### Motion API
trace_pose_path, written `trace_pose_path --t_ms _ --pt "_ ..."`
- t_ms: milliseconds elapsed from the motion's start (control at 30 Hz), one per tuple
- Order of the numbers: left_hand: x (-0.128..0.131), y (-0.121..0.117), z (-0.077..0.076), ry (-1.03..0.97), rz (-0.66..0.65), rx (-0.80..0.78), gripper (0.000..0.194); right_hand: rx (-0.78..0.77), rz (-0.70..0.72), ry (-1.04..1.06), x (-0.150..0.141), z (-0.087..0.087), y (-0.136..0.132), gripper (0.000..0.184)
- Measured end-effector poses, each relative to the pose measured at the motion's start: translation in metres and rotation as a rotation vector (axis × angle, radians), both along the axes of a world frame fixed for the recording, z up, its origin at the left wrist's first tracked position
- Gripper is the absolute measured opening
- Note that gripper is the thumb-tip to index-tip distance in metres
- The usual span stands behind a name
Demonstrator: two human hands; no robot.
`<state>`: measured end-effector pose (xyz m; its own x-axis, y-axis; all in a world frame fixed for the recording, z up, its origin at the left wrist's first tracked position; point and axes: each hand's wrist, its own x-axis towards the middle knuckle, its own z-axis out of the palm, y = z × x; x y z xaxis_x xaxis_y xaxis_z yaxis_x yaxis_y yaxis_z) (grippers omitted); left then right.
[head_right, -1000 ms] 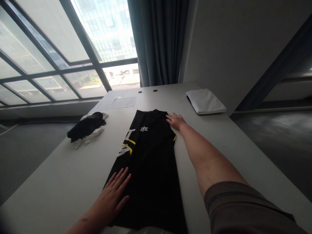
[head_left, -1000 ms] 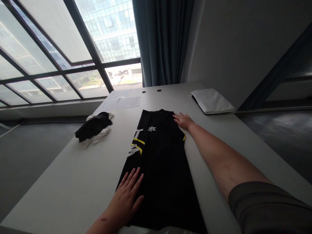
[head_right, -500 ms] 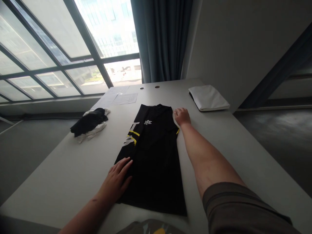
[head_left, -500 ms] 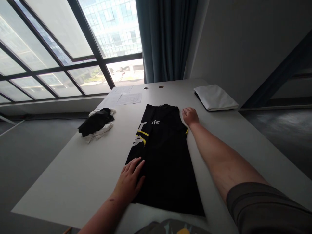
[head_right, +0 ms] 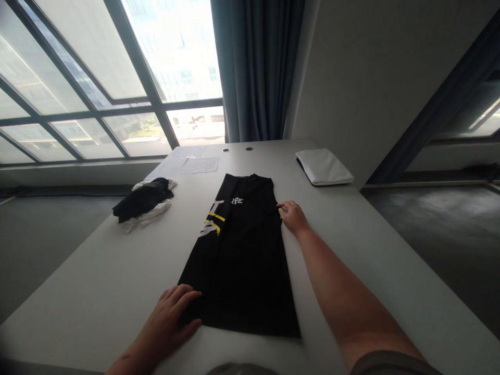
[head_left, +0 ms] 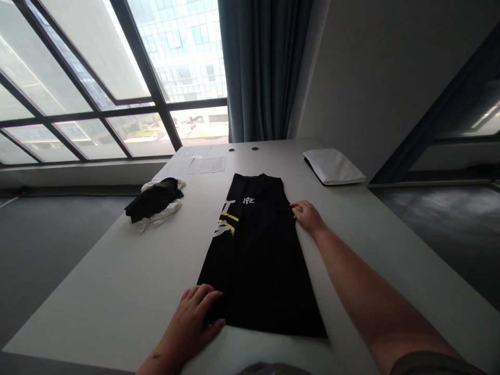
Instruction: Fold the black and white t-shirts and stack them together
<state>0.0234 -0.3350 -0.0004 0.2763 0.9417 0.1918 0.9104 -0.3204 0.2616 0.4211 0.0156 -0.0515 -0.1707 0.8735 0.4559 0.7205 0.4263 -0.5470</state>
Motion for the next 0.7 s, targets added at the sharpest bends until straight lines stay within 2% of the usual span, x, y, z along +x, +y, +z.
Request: trace_pose_path --t_ms 167,300,367,500,700 --pt "0.005 0.006 0.001 -0.072 0.019 0.0 0.034 -0.006 0.016 -0.051 -0.006 -0.001 -0.034 0.028" --pt "0.005 0.006 0.003 -0.115 0.052 -0.023 0.022 -0.039 -0.002 -0.132 -0.008 -0.004 -0.047 0.033" --pt "0.005 0.006 0.005 -0.123 0.048 -0.035 0.025 -0.055 -0.003 -0.175 -0.009 -0.004 -0.048 0.035" --pt "0.006 0.004 0.012 -0.119 -0.036 -0.069 0.043 -0.066 -0.007 -0.235 -0.011 -0.004 -0.047 0.038" --pt "0.008 0.004 0.017 -0.11 -0.05 -0.074 0.043 -0.055 -0.01 -0.26 -0.01 -0.004 -0.046 0.038"
